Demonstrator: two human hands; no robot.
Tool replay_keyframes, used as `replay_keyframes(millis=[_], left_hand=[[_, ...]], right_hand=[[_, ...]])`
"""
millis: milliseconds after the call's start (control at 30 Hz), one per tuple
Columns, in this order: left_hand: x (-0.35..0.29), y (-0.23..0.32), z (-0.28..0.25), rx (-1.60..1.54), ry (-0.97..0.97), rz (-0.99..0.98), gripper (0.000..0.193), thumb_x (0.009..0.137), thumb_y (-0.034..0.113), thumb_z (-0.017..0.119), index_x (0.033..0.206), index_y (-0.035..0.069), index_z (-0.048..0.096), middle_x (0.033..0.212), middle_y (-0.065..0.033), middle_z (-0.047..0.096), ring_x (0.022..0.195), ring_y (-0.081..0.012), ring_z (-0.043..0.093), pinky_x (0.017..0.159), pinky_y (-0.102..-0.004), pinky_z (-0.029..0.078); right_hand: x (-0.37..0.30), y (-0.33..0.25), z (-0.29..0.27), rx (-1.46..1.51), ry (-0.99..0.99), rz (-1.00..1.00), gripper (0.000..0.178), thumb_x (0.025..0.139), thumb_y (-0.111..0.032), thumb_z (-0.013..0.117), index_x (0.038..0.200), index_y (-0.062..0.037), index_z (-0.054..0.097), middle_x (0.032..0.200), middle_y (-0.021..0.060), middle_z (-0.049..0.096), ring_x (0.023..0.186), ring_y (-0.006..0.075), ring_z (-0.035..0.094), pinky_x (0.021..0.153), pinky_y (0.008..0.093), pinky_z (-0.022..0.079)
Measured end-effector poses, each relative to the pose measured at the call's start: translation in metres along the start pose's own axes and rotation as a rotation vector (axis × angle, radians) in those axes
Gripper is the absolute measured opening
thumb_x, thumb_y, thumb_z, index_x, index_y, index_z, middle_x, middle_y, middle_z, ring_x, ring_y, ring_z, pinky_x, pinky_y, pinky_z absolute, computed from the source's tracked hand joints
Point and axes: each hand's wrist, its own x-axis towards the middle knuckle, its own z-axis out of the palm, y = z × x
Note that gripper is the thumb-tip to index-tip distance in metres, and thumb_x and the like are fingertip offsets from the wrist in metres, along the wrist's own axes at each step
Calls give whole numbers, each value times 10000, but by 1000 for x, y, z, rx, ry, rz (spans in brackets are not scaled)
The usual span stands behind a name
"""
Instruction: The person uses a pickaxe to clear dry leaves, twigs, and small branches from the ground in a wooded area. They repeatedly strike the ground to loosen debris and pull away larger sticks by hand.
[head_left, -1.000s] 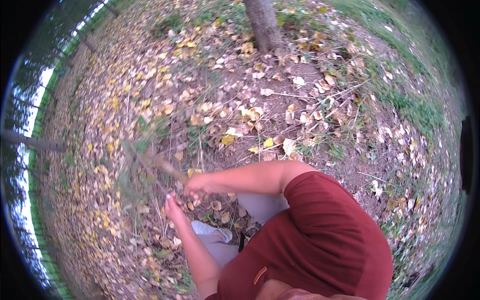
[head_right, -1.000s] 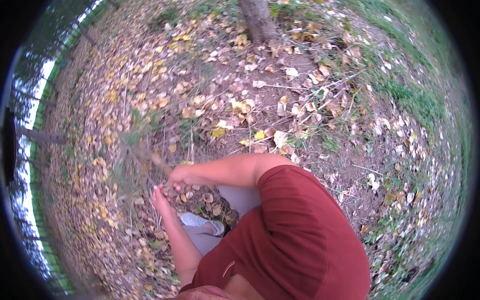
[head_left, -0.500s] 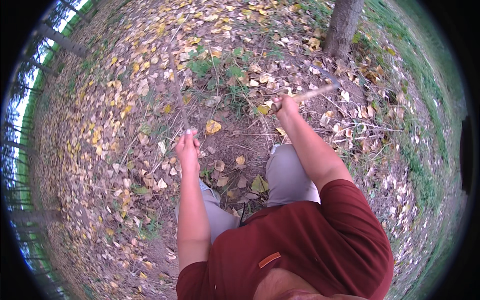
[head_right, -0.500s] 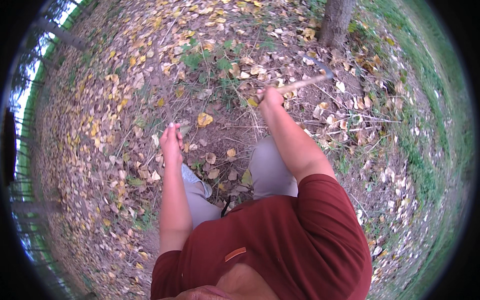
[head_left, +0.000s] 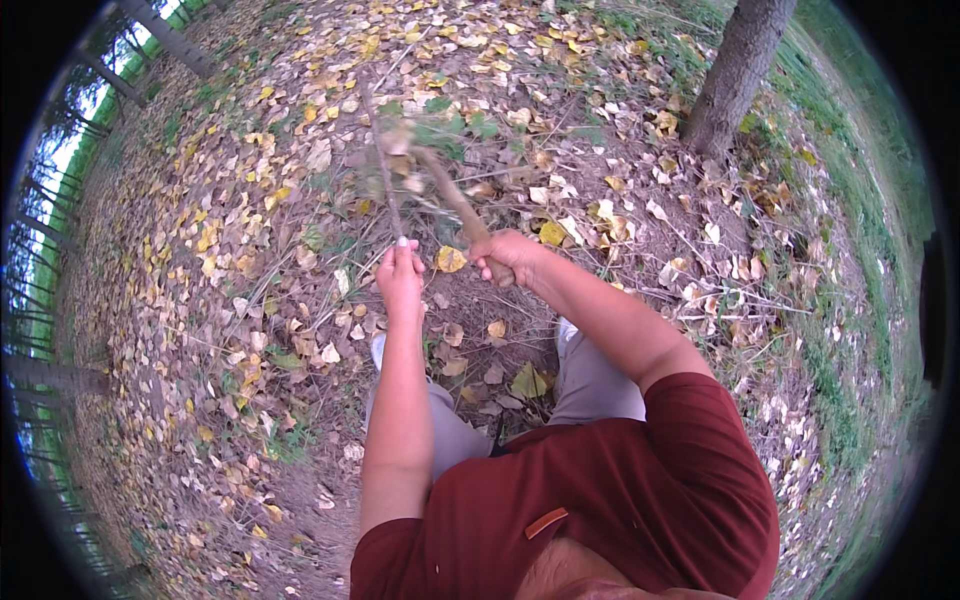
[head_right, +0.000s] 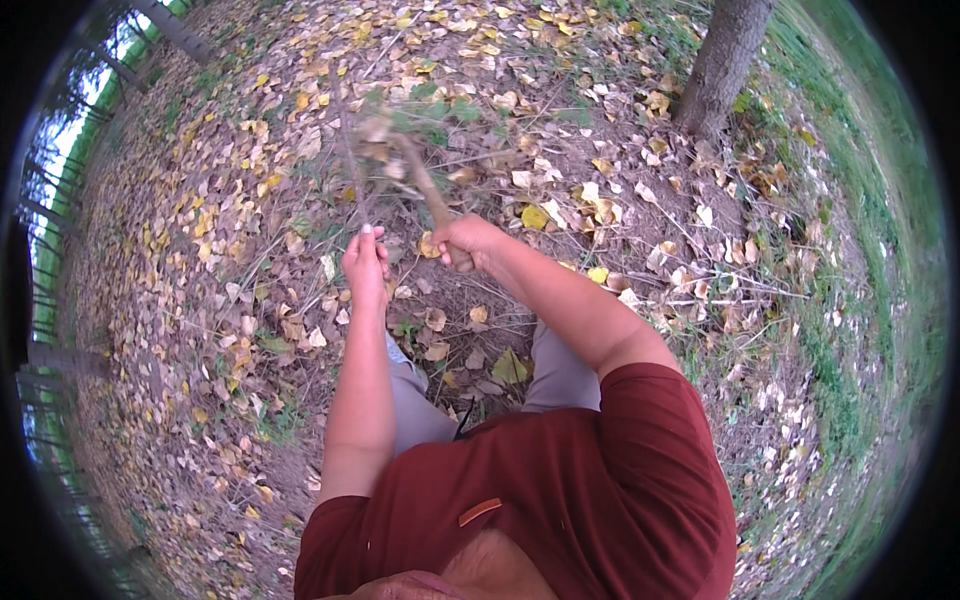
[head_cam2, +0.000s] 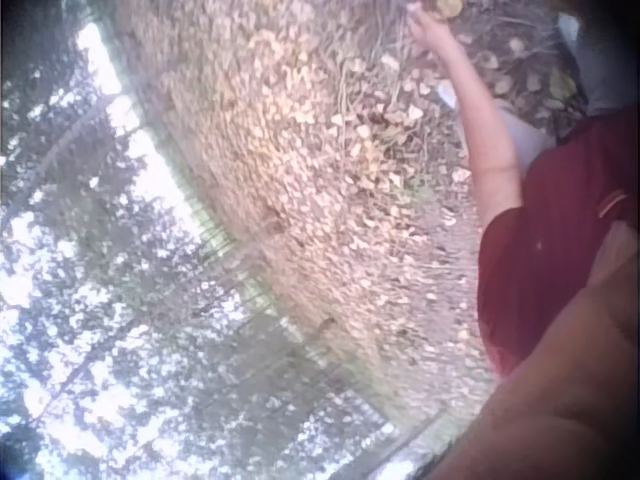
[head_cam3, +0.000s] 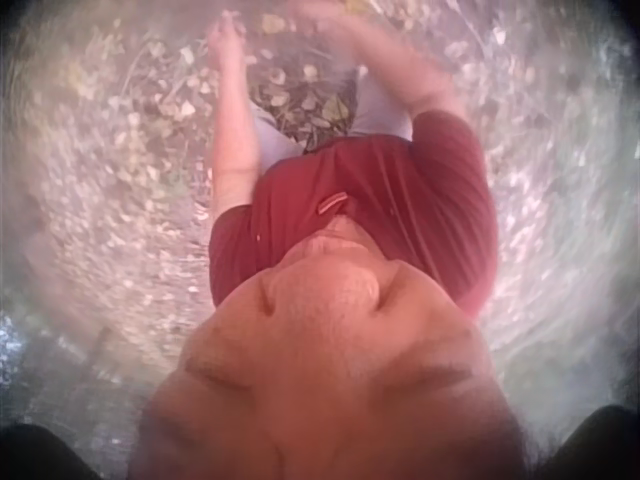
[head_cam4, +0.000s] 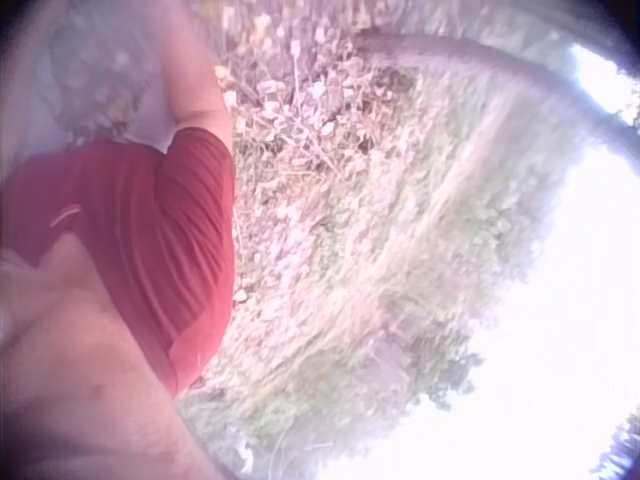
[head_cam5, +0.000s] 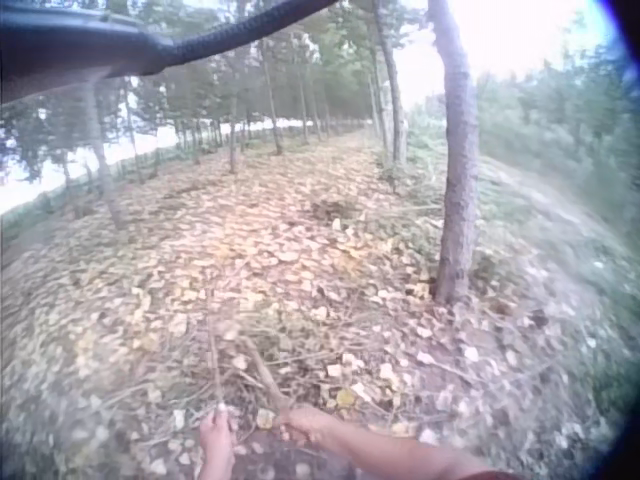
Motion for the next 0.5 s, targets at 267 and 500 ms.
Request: replay_keyframes(millis=[267, 500], left_hand=[[19, -1, -3, -216, 137, -110, 212, 909, 214, 455, 853, 44, 569, 546, 20, 460, 378, -29, 349, 300, -161, 259], [-4, 19, 1, -265, -99, -96, 264, 901, 291, 488, 883, 46, 586, 561, 27, 467, 410, -20, 354, 354, -160, 265]], right_hand=[[-1, -18, 8, -363, 289, -132, 339, 749, -28, 617, 1016, 93, 445, 599, 41, 494, 419, 67, 457, 350, 157, 407], [72, -6, -88, -312, 1015, -207, 196, 693, -79, 628, 785, 61, 527, 615, 82, 547, 477, 157, 553, 360, 293, 414]])
